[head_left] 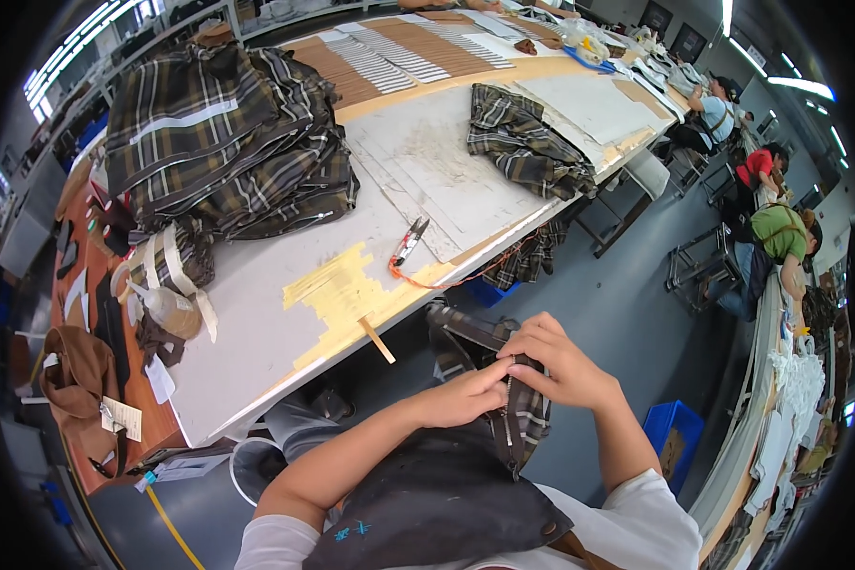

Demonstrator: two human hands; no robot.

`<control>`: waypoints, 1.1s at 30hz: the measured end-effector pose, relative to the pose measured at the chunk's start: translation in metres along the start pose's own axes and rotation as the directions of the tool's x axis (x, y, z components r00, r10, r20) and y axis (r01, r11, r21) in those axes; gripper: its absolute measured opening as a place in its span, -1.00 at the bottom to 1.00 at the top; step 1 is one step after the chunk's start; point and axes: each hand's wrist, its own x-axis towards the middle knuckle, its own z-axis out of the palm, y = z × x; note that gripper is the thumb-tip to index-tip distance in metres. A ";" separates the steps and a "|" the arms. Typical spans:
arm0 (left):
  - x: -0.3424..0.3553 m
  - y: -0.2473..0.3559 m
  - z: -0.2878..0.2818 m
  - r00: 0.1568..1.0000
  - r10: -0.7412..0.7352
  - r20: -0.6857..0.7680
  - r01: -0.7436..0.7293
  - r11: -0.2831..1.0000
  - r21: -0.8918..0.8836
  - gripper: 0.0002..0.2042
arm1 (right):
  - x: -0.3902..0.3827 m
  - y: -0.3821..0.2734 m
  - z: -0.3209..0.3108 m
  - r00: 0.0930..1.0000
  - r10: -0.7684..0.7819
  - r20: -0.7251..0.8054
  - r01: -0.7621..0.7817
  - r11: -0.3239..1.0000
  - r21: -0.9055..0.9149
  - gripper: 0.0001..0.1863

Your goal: Attaching or finishing parts of a plaid leather or textile bag using hand tools and adhesive.

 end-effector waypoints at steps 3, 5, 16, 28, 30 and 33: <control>-0.015 -0.001 -0.003 0.998 -0.043 -0.048 0.042 0.999 -0.020 -0.71 | 0.008 0.004 -0.008 0.998 0.005 0.059 -0.002 0.999 -0.038 -0.87; -0.022 -0.012 -0.004 0.981 -0.009 -0.195 0.024 0.997 0.075 -0.80 | 0.009 0.008 -0.011 0.995 0.027 0.096 -0.020 0.997 -0.074 -0.89; -0.031 -0.012 0.036 0.967 -0.152 -0.207 -0.030 0.733 -0.679 -0.81 | 0.009 0.013 -0.016 0.974 0.054 -0.219 -0.055 0.998 -0.001 -0.89; -0.034 0.012 0.040 0.978 0.040 -0.204 -0.207 0.303 -0.930 -0.56 | -0.003 -0.043 -0.012 0.986 0.023 -0.166 0.008 0.983 0.184 -0.81; -0.040 0.009 0.034 0.972 0.005 -0.237 -0.228 0.282 -0.932 -0.57 | 0.005 -0.041 0.002 0.974 0.090 -0.208 -0.027 0.957 0.287 -0.90; -0.056 -0.005 0.024 0.961 0.021 -0.275 -0.273 0.220 -0.937 -0.60 | 0.021 -0.035 0.024 0.980 0.072 -0.185 0.000 0.932 0.362 -0.89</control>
